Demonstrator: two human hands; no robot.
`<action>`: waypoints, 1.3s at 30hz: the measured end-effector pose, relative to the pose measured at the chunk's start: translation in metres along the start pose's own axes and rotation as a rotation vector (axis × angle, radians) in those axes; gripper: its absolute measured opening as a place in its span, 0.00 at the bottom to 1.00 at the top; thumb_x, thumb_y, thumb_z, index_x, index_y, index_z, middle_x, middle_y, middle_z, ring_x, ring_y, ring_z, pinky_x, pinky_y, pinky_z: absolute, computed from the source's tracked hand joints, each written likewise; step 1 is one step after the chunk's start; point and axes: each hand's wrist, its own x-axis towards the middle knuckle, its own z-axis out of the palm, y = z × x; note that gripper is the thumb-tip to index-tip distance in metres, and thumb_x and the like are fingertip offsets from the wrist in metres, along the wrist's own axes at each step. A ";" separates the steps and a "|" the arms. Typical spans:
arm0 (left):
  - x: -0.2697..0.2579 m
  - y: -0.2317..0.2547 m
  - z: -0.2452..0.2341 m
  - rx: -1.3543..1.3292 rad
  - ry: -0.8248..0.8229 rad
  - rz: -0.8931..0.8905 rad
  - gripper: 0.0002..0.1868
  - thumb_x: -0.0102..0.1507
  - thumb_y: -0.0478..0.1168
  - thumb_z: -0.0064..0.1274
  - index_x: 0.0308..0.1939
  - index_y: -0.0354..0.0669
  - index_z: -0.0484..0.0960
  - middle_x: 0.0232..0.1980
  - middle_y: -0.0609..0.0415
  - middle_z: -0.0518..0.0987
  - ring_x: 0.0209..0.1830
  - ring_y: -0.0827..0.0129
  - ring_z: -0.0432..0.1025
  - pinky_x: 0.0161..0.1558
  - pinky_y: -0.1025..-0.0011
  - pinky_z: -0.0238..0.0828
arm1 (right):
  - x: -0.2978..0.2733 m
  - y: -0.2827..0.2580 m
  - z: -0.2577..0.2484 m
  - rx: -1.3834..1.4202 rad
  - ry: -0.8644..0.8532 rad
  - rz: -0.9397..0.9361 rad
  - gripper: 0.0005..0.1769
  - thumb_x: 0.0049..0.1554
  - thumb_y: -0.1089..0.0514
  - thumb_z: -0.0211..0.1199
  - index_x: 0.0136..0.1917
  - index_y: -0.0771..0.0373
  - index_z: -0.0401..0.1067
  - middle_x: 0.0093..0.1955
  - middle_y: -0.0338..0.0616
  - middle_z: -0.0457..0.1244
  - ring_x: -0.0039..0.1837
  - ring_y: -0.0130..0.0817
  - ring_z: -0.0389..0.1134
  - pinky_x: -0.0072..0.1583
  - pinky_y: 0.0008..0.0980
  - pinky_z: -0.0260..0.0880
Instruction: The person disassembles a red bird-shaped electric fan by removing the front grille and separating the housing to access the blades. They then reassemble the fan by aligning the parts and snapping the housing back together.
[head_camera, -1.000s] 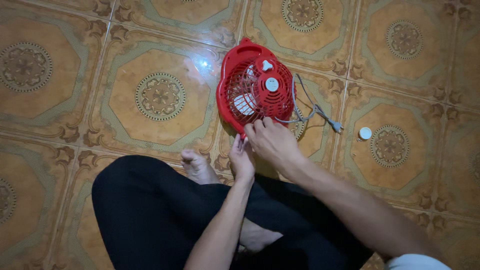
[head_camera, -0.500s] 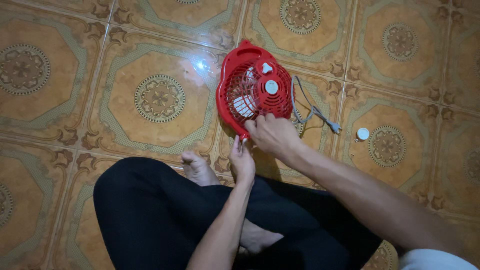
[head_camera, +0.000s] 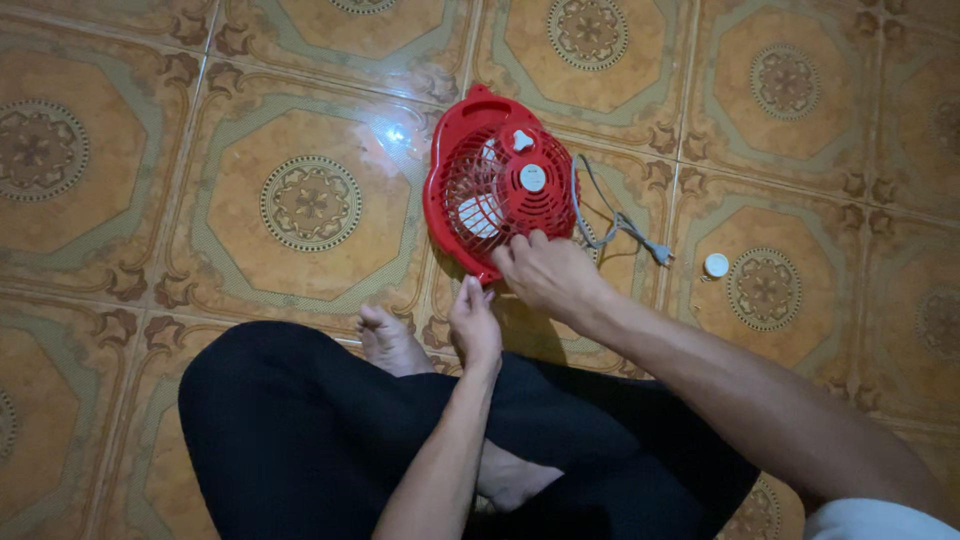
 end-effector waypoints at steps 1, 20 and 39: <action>0.001 0.000 0.000 -0.005 0.004 0.021 0.29 0.72 0.52 0.42 0.69 0.32 0.72 0.57 0.47 0.82 0.51 0.64 0.80 0.51 0.71 0.77 | 0.000 0.001 -0.002 0.043 0.057 -0.044 0.12 0.51 0.52 0.60 0.44 0.62 0.75 0.42 0.48 0.66 0.43 0.41 0.70 0.35 0.36 0.73; -0.005 0.009 -0.002 0.089 0.018 0.053 0.25 0.73 0.49 0.45 0.64 0.32 0.79 0.47 0.47 0.85 0.42 0.73 0.77 0.47 0.73 0.74 | 0.012 -0.003 -0.004 0.009 0.007 -0.140 0.10 0.52 0.54 0.61 0.43 0.61 0.73 0.46 0.46 0.65 0.51 0.42 0.70 0.46 0.39 0.75; -0.007 0.017 -0.002 0.076 0.038 0.034 0.23 0.71 0.48 0.45 0.60 0.34 0.80 0.46 0.53 0.86 0.43 0.72 0.77 0.48 0.74 0.72 | 0.017 -0.012 0.008 0.067 -0.004 0.036 0.09 0.56 0.54 0.60 0.45 0.62 0.74 0.43 0.48 0.67 0.47 0.42 0.71 0.38 0.38 0.74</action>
